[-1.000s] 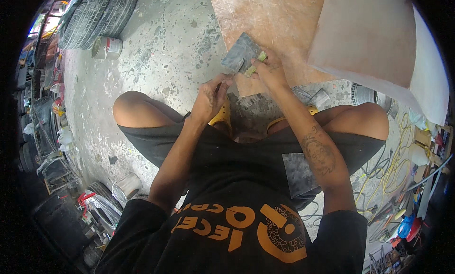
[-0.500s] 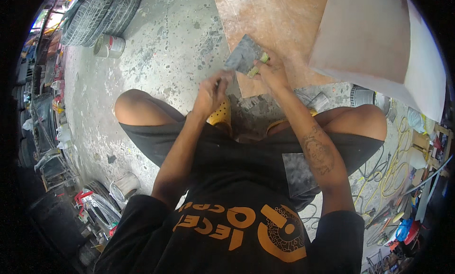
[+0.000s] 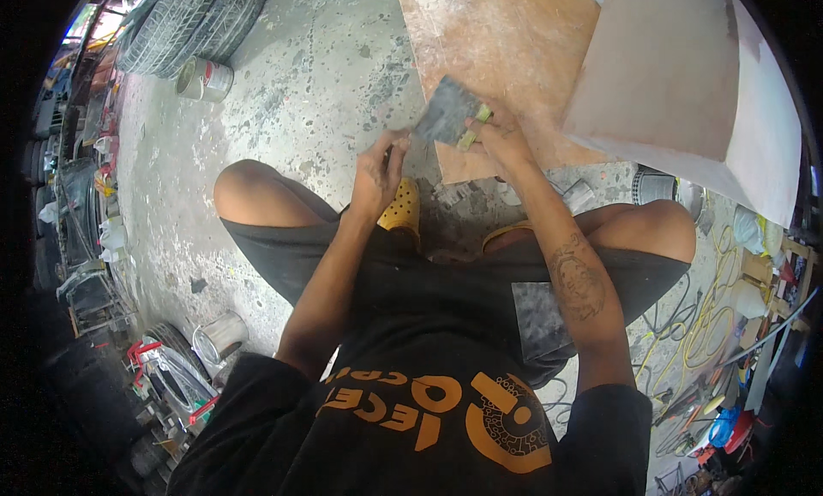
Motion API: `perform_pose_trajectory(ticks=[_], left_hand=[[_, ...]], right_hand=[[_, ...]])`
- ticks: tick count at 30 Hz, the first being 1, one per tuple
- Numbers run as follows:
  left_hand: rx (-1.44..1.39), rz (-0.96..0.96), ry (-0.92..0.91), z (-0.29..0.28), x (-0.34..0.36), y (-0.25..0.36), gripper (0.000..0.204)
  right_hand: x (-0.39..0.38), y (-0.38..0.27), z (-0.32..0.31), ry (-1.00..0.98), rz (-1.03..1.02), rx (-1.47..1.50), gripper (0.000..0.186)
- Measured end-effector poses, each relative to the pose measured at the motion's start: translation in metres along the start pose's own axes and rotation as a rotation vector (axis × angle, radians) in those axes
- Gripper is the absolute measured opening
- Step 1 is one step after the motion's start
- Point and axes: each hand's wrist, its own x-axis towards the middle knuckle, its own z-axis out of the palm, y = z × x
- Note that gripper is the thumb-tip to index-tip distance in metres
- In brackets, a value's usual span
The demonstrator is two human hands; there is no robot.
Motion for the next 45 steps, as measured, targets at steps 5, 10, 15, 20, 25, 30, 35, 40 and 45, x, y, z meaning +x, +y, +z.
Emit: perform_pose_trajectory(ticks=[5,10,15,20,25,30,35,40,45], left_hand=[[0.013,0.086,-0.189,-0.002,-0.012,0.015,0.017],[0.058,0.038,-0.298,-0.002,0.004,0.011,0.018],[0.046,0.011,-0.242,-0.002,0.01,0.006,0.017],[-0.029,0.076,-0.236,-0.003,0.008,0.001,0.017],[0.126,0.035,-0.077,-0.004,0.019,0.008,0.017],[0.06,0.107,-0.362,-0.005,0.02,0.016,0.018],[0.059,0.147,-0.496,-0.011,0.041,0.007,0.019],[-0.007,0.174,-0.575,-0.016,0.062,0.005,0.017],[0.087,0.153,-0.567,-0.02,0.082,-0.004,0.017]], right_hand=[[-0.006,-0.004,-0.002,-0.071,0.073,-0.219,0.044],[0.005,0.0,0.001,-0.111,-0.02,-0.113,0.038],[-0.001,-0.005,0.004,-0.062,0.048,-0.193,0.043],[-0.002,-0.011,0.007,-0.062,0.035,-0.232,0.046],[0.002,-0.014,-0.005,-0.033,0.049,-0.142,0.044],[0.008,-0.014,-0.014,-0.037,0.073,-0.407,0.037],[0.014,-0.01,-0.012,-0.088,0.04,-0.365,0.034],[0.009,-0.009,-0.006,-0.038,0.017,-0.244,0.032],[0.011,-0.014,-0.005,-0.07,0.036,-0.391,0.037]])
